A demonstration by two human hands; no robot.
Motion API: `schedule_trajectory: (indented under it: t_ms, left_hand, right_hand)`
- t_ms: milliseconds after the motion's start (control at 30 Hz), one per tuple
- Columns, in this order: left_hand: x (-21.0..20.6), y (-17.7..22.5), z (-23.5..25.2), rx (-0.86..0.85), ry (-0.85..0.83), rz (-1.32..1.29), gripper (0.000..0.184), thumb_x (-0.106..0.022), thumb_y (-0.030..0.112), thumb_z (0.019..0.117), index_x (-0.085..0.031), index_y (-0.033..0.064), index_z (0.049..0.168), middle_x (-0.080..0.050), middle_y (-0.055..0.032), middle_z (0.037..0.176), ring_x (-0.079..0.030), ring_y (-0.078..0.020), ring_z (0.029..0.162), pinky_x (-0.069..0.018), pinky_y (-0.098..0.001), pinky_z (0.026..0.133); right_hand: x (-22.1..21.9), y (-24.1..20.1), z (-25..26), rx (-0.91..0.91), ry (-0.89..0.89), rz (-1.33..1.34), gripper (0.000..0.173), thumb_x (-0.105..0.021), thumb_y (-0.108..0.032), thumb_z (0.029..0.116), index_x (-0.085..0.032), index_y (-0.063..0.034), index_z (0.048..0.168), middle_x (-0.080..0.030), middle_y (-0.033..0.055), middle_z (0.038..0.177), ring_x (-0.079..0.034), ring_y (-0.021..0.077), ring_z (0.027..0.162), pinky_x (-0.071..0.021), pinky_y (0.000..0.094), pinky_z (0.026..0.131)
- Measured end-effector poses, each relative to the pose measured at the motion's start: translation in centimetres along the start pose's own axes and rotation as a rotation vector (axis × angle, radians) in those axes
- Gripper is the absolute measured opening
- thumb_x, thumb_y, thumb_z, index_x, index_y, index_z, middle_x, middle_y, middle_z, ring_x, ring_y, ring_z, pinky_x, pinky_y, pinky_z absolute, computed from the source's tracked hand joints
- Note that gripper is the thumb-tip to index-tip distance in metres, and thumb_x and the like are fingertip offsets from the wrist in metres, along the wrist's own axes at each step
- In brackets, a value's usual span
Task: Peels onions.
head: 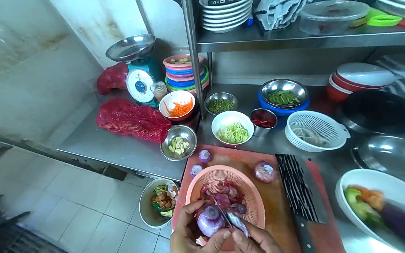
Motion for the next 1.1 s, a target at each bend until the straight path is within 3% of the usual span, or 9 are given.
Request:
schedule_trajectory:
  t_ms: [267, 400, 533, 633, 700, 733, 800, 867, 1100]
  left_hand:
    - [1.0, -3.1, 0.7, 0.158, -0.067, -0.297, 0.06, -0.087, 0.017, 0.0771, -0.057, -0.0039, 0.125, -0.072, -0.01, 0.113, -0.071, -0.0163, 0.101, -0.0606, -0.0324, 0.087]
    - [0.9, -4.4, 0.5, 0.311, -0.062, -0.508, 0.059, -0.088, 0.024, 0.0769, -0.062, -0.0013, 0.123, -0.073, -0.0105, 0.105, -0.07, -0.0107, 0.079, -0.0591, -0.0249, 0.067]
    - [1.2, -6.1, -0.2, 0.487, -0.133, -0.863, 0.041, -0.082, 0.032, 0.0822, -0.072, 0.0087, 0.114, -0.073, -0.0057, 0.091, -0.066, -0.0058, 0.068, -0.0554, -0.0193, 0.062]
    - [2.7, -6.3, -0.2, 0.502, -0.084, -0.866, 0.041, -0.083, 0.031, 0.0823, -0.073, 0.0069, 0.114, -0.074, -0.009, 0.094, -0.069, -0.0083, 0.072, -0.0579, -0.0207, 0.066]
    - [3.1, -6.2, -0.1, 0.506, -0.042, -0.773, 0.047, -0.084, 0.028, 0.0816, -0.068, 0.0035, 0.118, -0.073, -0.0109, 0.097, -0.07, -0.0101, 0.073, -0.0591, -0.0232, 0.067]
    - [3.0, -6.1, 0.0, 0.506, -0.024, -0.73, 0.05, -0.085, 0.027, 0.0812, -0.066, 0.0016, 0.12, -0.073, -0.0112, 0.096, -0.069, -0.0108, 0.072, -0.0594, -0.0243, 0.066]
    - [2.4, -5.7, 0.2, 0.507, 0.03, -0.66, 0.054, -0.086, 0.024, 0.0802, -0.061, -0.001, 0.122, -0.072, -0.0112, 0.094, -0.07, -0.012, 0.07, -0.0603, -0.0256, 0.065]
    - [2.1, -5.4, 0.3, 0.49, 0.073, -0.606, 0.054, -0.084, 0.019, 0.0807, -0.057, -0.0018, 0.122, -0.071, -0.0114, 0.095, -0.069, -0.0128, 0.07, -0.0606, -0.0262, 0.065]
    - [2.5, -5.4, -0.1, 0.311, 0.113, -0.301, 0.07, -0.092, 0.023, 0.0695, -0.057, -0.0023, 0.125, -0.067, -0.0106, 0.115, -0.07, -0.0167, 0.095, -0.0624, -0.0324, 0.076]
  right_hand:
    - [0.4, 0.8, 0.8, -0.176, -0.156, 0.418, 0.02, -0.043, -0.023, 0.1093, -0.058, -0.0133, 0.101, -0.05, -0.007, 0.069, -0.038, -0.0005, 0.047, -0.0325, 0.0152, 0.04]
    - [0.8, 0.6, 1.2, -0.203, -0.208, 0.429, 0.021, -0.045, -0.026, 0.1089, -0.06, -0.0149, 0.099, -0.053, -0.0063, 0.07, -0.04, -0.0005, 0.047, -0.0339, 0.0152, 0.041]
    - [2.2, 1.3, 2.1, -0.27, -0.086, 0.533, 0.019, -0.044, -0.028, 0.1082, -0.057, -0.0152, 0.101, -0.05, -0.0072, 0.067, -0.039, -0.0016, 0.045, -0.0345, 0.0137, 0.04]
    - [4.7, 0.7, 2.9, -0.309, 0.019, 0.316, 0.022, -0.041, -0.027, 0.1083, -0.057, -0.0133, 0.1, -0.047, -0.0067, 0.066, -0.037, -0.0012, 0.043, -0.0335, 0.0132, 0.038]
    - [4.8, 0.4, 3.1, -0.375, -0.038, 0.068, 0.022, -0.043, -0.028, 0.1082, -0.058, -0.0126, 0.113, -0.055, -0.0043, 0.071, -0.039, 0.0003, 0.044, -0.0333, 0.0149, 0.039]
    - [4.5, 0.5, 3.3, -0.396, -0.093, -0.007, 0.03, -0.044, -0.027, 0.108, -0.053, -0.0125, 0.132, -0.06, -0.003, 0.077, -0.041, 0.0008, 0.046, -0.0342, 0.0161, 0.041]
    - [3.9, 0.8, 3.8, -0.417, -0.175, -0.068, 0.059, -0.047, -0.025, 0.1078, -0.023, -0.0125, 0.16, -0.067, -0.0006, 0.089, -0.042, 0.0016, 0.047, -0.0362, 0.0182, 0.043]
    - [3.6, 0.8, 4.1, -0.399, -0.191, -0.089, 0.07, -0.048, -0.025, 0.1073, -0.009, -0.0164, 0.165, -0.068, 0.0003, 0.092, -0.042, 0.0031, 0.047, -0.0366, 0.02, 0.043]
    - [0.5, -1.3, 2.9, -0.147, -0.322, -0.142, 0.061, -0.046, -0.023, 0.1077, -0.023, -0.0129, 0.163, -0.068, 0.0029, 0.092, -0.046, 0.0048, 0.053, -0.0369, 0.0224, 0.046]
Point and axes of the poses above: each hand's wrist, its own z-axis towards the middle knuckle, its own x-axis out of the back of the hand, y = z × x, the point moved 5 cm from there along z, towards the middle knuckle
